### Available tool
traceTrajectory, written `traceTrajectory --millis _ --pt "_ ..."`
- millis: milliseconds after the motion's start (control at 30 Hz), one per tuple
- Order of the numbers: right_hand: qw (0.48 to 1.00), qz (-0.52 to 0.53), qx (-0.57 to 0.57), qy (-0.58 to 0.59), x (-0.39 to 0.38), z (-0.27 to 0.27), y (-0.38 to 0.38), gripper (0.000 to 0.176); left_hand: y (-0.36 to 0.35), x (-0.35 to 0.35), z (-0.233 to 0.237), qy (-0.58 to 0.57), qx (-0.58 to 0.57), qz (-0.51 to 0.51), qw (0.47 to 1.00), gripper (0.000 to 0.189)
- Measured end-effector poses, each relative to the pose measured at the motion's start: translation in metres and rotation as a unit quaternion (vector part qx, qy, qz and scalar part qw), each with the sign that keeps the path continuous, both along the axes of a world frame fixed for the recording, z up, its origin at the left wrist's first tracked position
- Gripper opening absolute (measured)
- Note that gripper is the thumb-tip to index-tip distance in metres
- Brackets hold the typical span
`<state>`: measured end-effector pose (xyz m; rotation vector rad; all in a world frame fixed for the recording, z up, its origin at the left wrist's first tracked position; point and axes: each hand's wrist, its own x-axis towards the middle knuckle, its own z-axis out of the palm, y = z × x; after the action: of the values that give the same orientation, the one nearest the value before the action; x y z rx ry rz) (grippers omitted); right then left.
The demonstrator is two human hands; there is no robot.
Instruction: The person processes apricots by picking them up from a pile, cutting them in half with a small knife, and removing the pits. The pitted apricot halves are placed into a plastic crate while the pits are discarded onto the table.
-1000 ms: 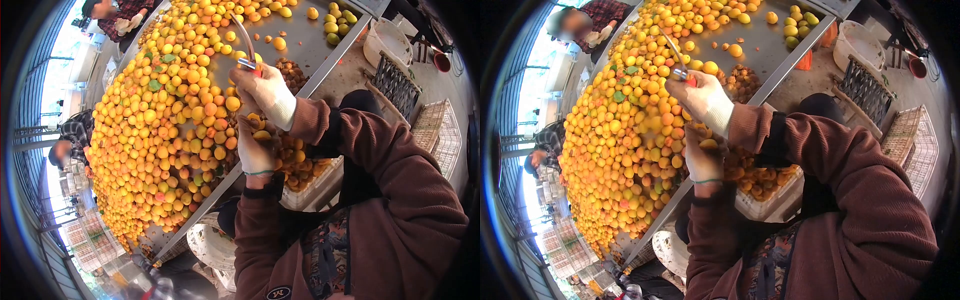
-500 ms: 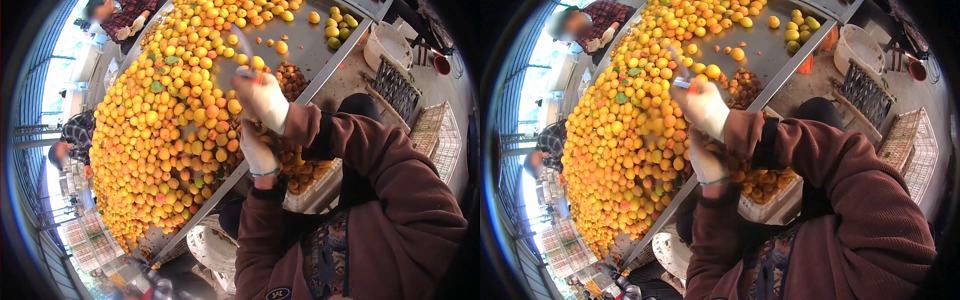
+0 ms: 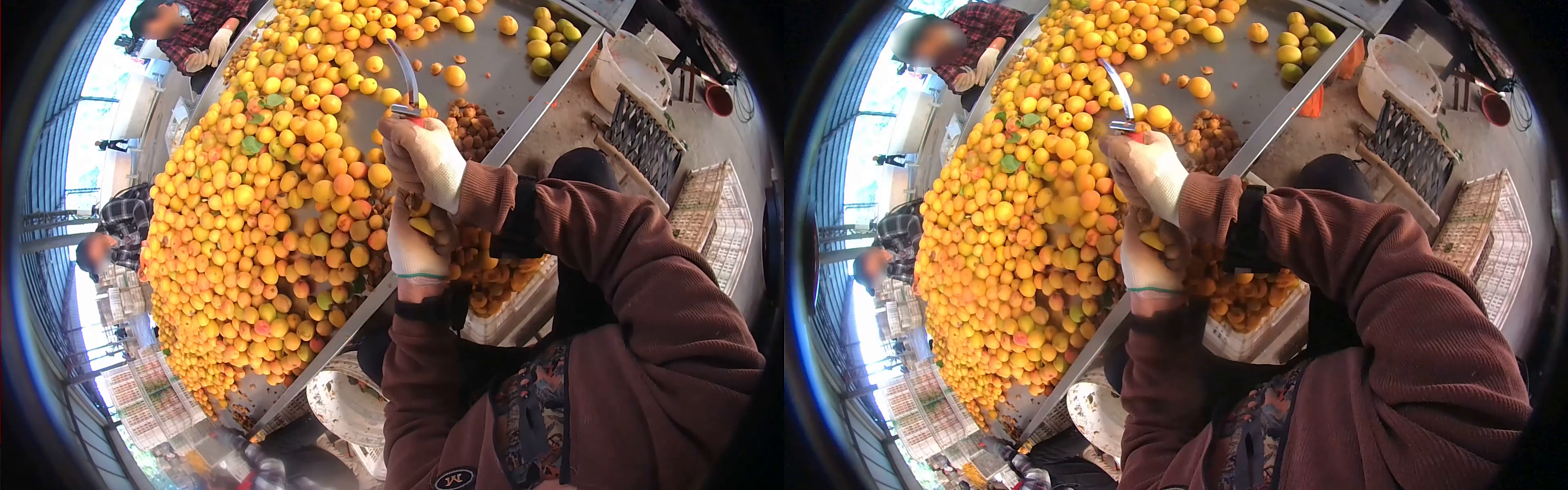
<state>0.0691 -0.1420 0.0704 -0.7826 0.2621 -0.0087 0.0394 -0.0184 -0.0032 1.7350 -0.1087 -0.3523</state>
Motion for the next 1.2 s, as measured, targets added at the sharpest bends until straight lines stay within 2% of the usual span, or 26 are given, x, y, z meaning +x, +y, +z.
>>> traceTrajectory --millis 33,100,133,200,300,367,400,433,500,567,633,667,700,733,767,800,833,900,967,1033,1067,1100,1133,1167,1200 --pt "1.0 0.001 0.0 0.0 0.001 0.001 0.0 0.04 0.002 0.0 0.0 0.0 0.0 0.001 1.0 0.032" --pt "0.997 -0.008 0.052 0.051 0.004 0.001 -0.002 0.04 0.001 -0.002 0.009 0.149 -0.171 0.018 0.974 0.031" --pt "0.989 0.002 0.116 0.088 0.011 -0.007 -0.007 0.04 -0.002 -0.003 0.019 0.15 -0.171 0.019 0.974 0.031" --pt "0.985 -0.022 0.153 0.072 0.013 -0.018 -0.009 0.035 -0.01 -0.006 0.04 0.314 -0.278 0.075 0.905 0.035" --pt "0.978 -0.042 0.198 0.049 0.019 -0.024 -0.013 0.03 -0.023 -0.01 0.048 0.281 -0.265 0.124 0.914 0.041" --pt "0.968 -0.069 0.238 0.027 0.024 -0.024 -0.017 0.031 -0.021 -0.011 0.049 0.286 -0.27 0.103 0.914 0.04" --pt "0.981 -0.076 0.175 0.034 0.029 -0.021 -0.025 0.041 -0.018 -0.01 0.05 0.29 -0.272 0.084 0.914 0.039" --pt "0.987 -0.082 0.14 0.02 0.033 -0.013 -0.038 0.038 -0.015 -0.008 0.048 0.288 -0.274 0.082 0.914 0.039" --pt "0.984 -0.136 -0.108 0.045 0.042 0.006 -0.065 0.031 -0.009 -0.003 0.043 0.253 -0.279 0.096 0.922 0.038" --pt "0.906 -0.177 -0.384 0.008 0.055 0.003 -0.094 0.031 -0.004 -0.002 0.047 0.246 -0.289 0.106 0.919 0.038" --pt "0.748 -0.165 -0.642 0.026 0.067 -0.009 -0.116 0.026 0.001 -0.003 0.058 0.234 -0.22 0.077 0.944 0.032" --pt "0.698 -0.135 -0.702 0.041 0.072 -0.019 -0.128 0.027 0.009 -0.004 0.062 0.22 -0.209 -0.012 0.953 0.025" --pt "0.642 -0.105 -0.757 0.056 0.074 -0.026 -0.135 0.029 0.009 -0.005 0.056 0.22 -0.209 -0.013 0.953 0.025" --pt "0.642 -0.106 -0.758 0.057 0.078 -0.034 -0.14 0.029 0.006 -0.007 0.045 0.123 -0.154 -0.08 0.977 0.023" --pt "0.617 -0.065 -0.781 0.069 0.08 -0.043 -0.144 0.028 0.005 -0.009 0.037 0.024 -0.095 -0.145 0.985 0.023" --pt "0.591 -0.023 -0.802 0.08 0.081 -0.052 -0.147 0.028 -0.001 -0.013 0.055 0.132 0.016 -0.158 0.978 0.025" --pt "0.589 -0.023 -0.804 0.08 0.081 -0.061 -0.151 0.028 -0.003 -0.017 0.048 0.071 0.039 -0.219 0.972 0.028" --pt "0.546 0.05 -0.834 0.059 0.079 -0.066 -0.152 0.031 -0.009 -0.027 0.042 0.167 0.077 -0.219 0.958 0.032" --pt "0.544 0.077 -0.833 0.069 0.076 -0.057 -0.149 0.034 -0.009 -0.028 0.043 0.147 0.095 -0.223 0.959 0.034" --pt "0.638 0.059 -0.767 0.038 0.07 -0.043 -0.136 0.039 -0.005 -0.026 0.04 0.129 0.112 -0.221 0.96 0.036" --pt "0.637 0.064 -0.767 0.031 0.067 -0.036 -0.125 0.039 -0.002 -0.022 0.033 0.147 0.014 -0.16 0.976 0.037" --pt "0.768 0.102 -0.632 0.009 0.06 -0.027 -0.112 0.04 0.002 -0.018 0.03 0.163 -0.083 -0.096 0.978 0.039" --pt "0.87 0.14 -0.472 -0.009 0.048 -0.015 -0.098 0.041 0.003 -0.016 0.069 0.218 -0.124 -0.05 0.967 0.04" --pt "0.9 0.179 -0.397 -0.031 0.026 0.008 -0.084 0.039 0.01 -0.009 0.061 0.21 -0.175 -0.026 0.962 0.038" --pt "0.899 0.168 -0.395 -0.085 0.02 0.001 -0.069 0.04 0.018 -0.002 0.052 0.226 -0.265 -0.018 0.937 0.038"
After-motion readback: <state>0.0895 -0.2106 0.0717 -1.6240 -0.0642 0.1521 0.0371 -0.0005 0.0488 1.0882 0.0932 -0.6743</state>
